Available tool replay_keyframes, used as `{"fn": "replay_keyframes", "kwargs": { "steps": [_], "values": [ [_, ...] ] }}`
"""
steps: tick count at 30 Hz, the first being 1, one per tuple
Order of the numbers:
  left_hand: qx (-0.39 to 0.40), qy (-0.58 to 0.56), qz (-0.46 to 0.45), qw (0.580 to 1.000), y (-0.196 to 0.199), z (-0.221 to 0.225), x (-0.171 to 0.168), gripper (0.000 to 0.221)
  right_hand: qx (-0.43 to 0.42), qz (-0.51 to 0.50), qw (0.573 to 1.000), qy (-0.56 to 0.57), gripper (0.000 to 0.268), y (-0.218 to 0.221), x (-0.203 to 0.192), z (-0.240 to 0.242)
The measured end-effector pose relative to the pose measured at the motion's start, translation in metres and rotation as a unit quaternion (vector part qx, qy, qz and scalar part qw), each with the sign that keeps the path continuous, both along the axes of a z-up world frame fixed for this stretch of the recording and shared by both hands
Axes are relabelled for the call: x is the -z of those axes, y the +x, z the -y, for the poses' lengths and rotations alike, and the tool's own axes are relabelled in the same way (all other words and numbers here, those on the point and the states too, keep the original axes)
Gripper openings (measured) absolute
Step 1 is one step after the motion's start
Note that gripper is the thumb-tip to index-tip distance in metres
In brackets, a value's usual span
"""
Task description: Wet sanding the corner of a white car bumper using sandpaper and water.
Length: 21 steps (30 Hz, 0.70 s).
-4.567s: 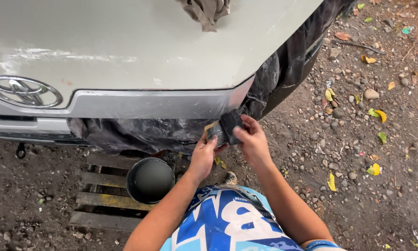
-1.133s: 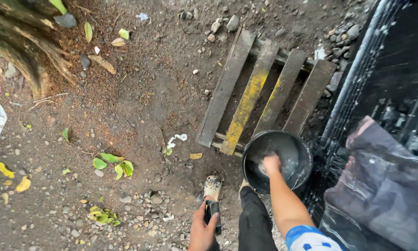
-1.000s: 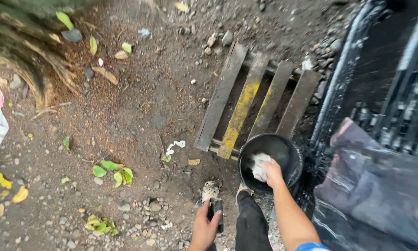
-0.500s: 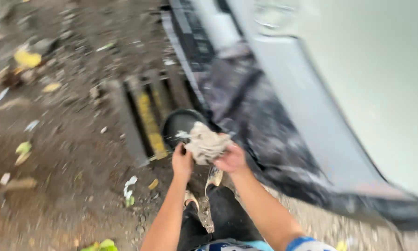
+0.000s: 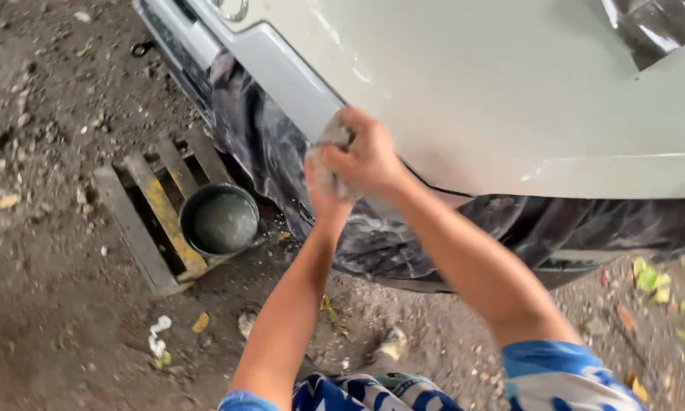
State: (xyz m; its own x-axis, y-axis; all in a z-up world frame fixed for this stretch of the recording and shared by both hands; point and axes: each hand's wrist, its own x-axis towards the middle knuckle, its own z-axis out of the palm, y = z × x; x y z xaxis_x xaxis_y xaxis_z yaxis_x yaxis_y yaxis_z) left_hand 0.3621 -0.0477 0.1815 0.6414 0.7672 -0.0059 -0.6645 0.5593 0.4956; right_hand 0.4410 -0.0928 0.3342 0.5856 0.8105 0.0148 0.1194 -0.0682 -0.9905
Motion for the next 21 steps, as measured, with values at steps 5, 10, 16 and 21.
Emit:
{"fn": "replay_keyframes", "kwargs": {
  "steps": [5,10,16,21],
  "values": [
    [-0.263,0.414,-0.528,0.693,0.016,0.103,-0.055,0.045,-0.069,0.563,0.809,-0.156,0.046,0.098,-0.104,0.111],
    [-0.299,0.444,-0.503,0.679,0.009,0.148,-0.046,0.047,-0.135,0.762,0.627,-0.089,0.046,0.17,-0.133,0.174],
    [-0.279,0.315,-0.582,0.696,0.032,0.152,-0.072,0.034,-0.171,0.732,0.651,-0.11,0.047,0.199,-0.106,0.17],
    [-0.291,0.375,-0.576,0.666,0.028,0.147,-0.081,0.041,-0.166,0.707,0.683,-0.077,0.04,0.191,-0.104,0.184]
  ]
}}
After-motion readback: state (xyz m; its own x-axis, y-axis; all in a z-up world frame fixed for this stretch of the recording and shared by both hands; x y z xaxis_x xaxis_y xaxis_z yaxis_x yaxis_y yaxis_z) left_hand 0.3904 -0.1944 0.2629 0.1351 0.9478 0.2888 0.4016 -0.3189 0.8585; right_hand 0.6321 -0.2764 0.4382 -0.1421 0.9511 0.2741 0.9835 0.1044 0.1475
